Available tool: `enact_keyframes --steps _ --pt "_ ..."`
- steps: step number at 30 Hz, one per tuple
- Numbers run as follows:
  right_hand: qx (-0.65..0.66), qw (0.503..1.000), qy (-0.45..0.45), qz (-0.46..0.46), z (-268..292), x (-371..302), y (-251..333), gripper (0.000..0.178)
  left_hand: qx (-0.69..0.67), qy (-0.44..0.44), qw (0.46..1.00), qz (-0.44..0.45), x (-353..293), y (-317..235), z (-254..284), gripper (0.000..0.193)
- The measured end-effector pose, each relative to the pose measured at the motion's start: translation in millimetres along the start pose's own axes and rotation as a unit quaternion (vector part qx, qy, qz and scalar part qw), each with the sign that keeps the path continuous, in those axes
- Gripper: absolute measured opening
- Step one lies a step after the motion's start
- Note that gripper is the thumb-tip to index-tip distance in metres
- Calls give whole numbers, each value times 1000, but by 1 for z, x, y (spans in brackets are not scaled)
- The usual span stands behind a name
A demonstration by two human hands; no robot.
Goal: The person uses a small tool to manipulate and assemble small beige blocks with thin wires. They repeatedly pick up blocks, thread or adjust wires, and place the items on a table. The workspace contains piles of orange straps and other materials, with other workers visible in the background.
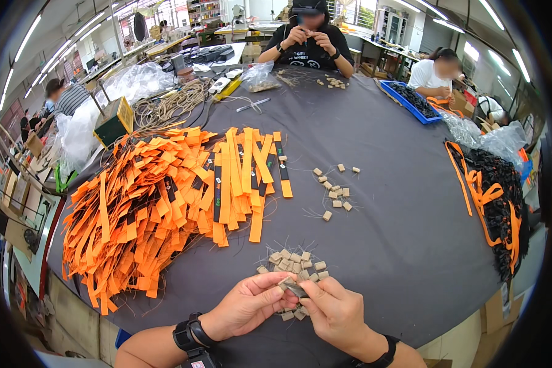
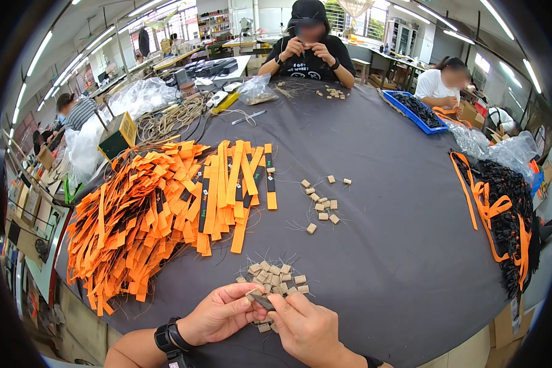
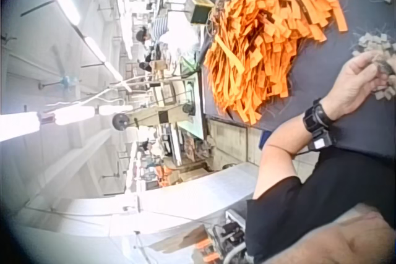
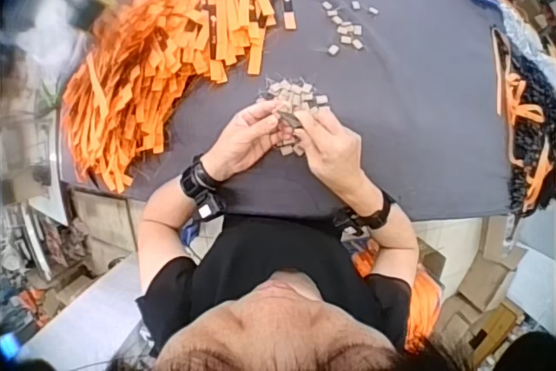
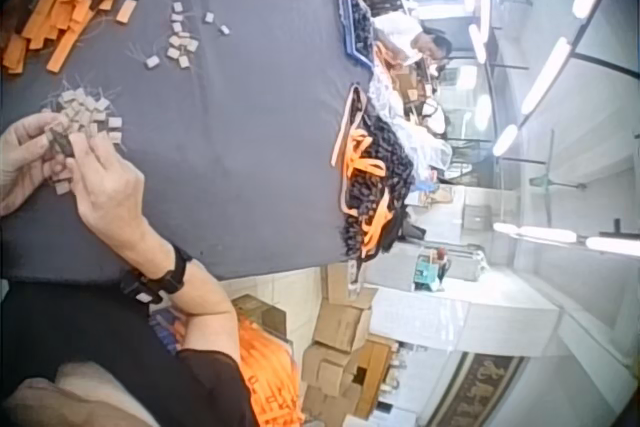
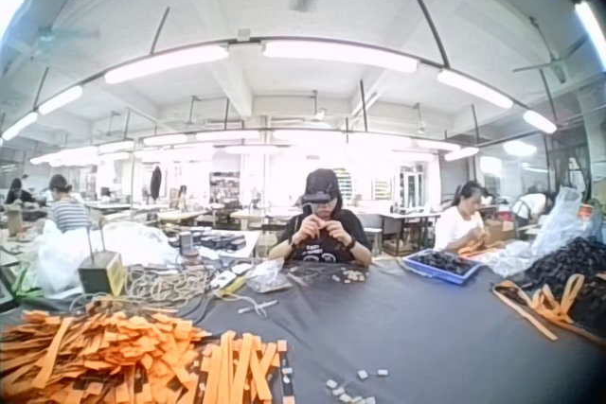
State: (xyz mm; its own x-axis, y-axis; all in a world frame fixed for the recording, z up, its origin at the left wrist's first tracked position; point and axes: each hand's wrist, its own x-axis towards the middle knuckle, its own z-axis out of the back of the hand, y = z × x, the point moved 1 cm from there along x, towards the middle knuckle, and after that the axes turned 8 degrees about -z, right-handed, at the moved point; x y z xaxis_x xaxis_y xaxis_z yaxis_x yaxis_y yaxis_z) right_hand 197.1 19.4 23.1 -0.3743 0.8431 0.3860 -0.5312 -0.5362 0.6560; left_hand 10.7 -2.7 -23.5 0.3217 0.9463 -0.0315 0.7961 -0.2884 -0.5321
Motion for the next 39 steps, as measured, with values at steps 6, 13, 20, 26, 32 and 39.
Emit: enact_keyframes --steps 6,13,20,26,32,39 --pt "272 948 30 -163 -1 6 -5 17 162 -63 984 -46 -3 -8 -13 26" --pt "285 929 87 -220 -14 -4 -10 13 524 -49 842 -116 -4 1 -21 24" --pt "261 939 72 -210 -4 3 -10 10 286 -59 956 -31 -6 -1 -19 19" --pt "225 963 71 -133 -4 4 -14 8 119 -43 991 34 -2 -1 -10 27" --pt "200 966 29 -164 -1 2 -6 19 189 -31 981 32 -4 -4 -20 36" --pt "39 996 -8 -82 16 9 -3 37 109 -30 993 -23 -1 -10 -15 34"
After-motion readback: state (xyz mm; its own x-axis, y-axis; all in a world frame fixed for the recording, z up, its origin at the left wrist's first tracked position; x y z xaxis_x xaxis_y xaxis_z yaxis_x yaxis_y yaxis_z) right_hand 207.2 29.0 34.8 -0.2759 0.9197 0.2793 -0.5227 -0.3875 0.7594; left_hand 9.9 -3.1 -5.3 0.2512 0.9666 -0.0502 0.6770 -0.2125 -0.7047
